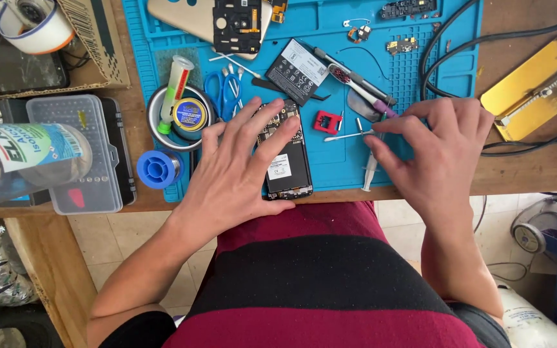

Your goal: Reassembling the internal components of a mobile phone using a screwdriver and tweezers on a repair mat.

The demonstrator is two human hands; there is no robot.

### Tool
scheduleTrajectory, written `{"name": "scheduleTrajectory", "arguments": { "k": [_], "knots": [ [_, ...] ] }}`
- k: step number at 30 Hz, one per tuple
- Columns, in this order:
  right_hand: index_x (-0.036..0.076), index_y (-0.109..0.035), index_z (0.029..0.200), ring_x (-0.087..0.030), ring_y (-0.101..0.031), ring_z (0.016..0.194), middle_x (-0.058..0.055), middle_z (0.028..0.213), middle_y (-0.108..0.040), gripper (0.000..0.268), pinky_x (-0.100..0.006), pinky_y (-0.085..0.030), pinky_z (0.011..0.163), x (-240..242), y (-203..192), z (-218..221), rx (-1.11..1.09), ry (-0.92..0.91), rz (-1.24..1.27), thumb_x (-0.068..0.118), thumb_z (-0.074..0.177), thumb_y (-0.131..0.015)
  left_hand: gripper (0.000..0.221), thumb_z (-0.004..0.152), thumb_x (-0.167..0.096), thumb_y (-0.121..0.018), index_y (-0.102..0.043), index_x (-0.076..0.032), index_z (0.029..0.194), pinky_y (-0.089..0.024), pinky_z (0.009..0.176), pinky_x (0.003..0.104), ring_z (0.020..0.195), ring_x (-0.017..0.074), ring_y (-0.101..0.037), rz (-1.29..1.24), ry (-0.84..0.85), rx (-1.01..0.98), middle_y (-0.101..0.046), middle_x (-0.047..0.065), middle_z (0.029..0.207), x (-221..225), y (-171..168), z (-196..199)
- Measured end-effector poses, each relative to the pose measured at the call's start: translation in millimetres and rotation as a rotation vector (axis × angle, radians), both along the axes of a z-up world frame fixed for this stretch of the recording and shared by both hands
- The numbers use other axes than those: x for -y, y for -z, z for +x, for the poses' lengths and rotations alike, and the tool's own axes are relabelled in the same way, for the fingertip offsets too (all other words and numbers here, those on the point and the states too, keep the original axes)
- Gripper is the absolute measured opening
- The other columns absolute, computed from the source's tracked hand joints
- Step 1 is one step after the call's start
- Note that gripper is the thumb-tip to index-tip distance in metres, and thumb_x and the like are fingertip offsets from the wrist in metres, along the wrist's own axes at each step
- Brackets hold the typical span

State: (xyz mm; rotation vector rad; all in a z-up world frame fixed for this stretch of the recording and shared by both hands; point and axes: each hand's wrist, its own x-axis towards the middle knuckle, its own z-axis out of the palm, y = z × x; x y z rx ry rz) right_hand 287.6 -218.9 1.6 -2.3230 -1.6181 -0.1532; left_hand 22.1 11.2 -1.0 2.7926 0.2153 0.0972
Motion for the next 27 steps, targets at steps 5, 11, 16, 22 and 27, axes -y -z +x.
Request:
{"name": "scheduleTrajectory", "arguments": {
  "k": [5, 11, 16, 22, 27],
  "knots": [
    [0.030, -0.088, 0.127, -0.033, -0.058, 0.111, -0.003, 0.113, -0.064, 0.037, -0.051, -0.040, 0.101, -15.0, -9.7, -6.5, 0.150, -0.003, -0.154, 0.066, 0.126, -0.081, 0.164, 0.075, -0.078, -0.122, -0.017, -0.020, 0.187, -0.043, 0.132, 0.061, 0.184, 0.0476, -0.039, -0.065, 0.042, 0.018, -0.029, 0.019, 0.195, -5.5, -4.5, 0.6],
    [0.027, -0.083, 0.122, -0.030, -0.061, 0.109, 0.002, 0.107, -0.066, 0.027, -0.050, -0.040, 0.102, -26.0, -19.3, -1.1, 0.171, -0.055, -0.254, 0.053, 0.126, -0.089, 0.166, 0.078, -0.073, -0.125, -0.012, -0.020, 0.189, -0.036, 0.147, 0.065, 0.190, 0.0468, -0.025, -0.230, 0.037, 0.056, -0.020, 0.022, 0.199, -7.8, -4.8, -2.0],
    [0.025, -0.083, 0.121, -0.029, -0.062, 0.107, 0.003, 0.107, -0.068, 0.023, -0.049, -0.038, 0.100, -25.3, -18.8, 6.7, 0.144, -0.098, -0.259, 0.047, 0.127, -0.090, 0.146, 0.098, -0.070, -0.117, -0.011, -0.027, 0.189, -0.034, 0.152, 0.064, 0.194, 0.0441, -0.028, -0.421, 0.015, 0.196, -0.023, 0.020, 0.202, -6.9, -12.5, -4.3],
    [0.020, -0.079, 0.118, -0.031, -0.059, 0.109, 0.000, 0.114, -0.076, 0.027, -0.050, -0.035, 0.102, -16.9, -28.2, 5.2, -0.158, -0.067, -0.215, 0.046, 0.124, -0.081, 0.063, 0.118, -0.062, -0.069, -0.061, -0.020, 0.165, -0.044, 0.126, 0.052, 0.165, 0.0352, -0.068, -0.302, -0.134, 0.335, -0.068, 0.009, 0.169, 0.4, -24.1, 28.5],
    [0.021, -0.072, 0.102, -0.025, -0.058, 0.092, 0.003, 0.093, -0.064, 0.028, -0.044, -0.033, 0.091, -24.5, -37.0, -14.9, -0.551, -0.288, -0.154, 0.047, 0.113, -0.068, 0.007, 0.115, -0.031, -0.085, -0.086, -0.025, 0.113, -0.043, 0.108, 0.050, 0.119, 0.0252, -0.078, -0.255, 0.004, 0.522, -0.079, -0.005, 0.113, 15.9, -25.5, 59.4]
  ]
}}
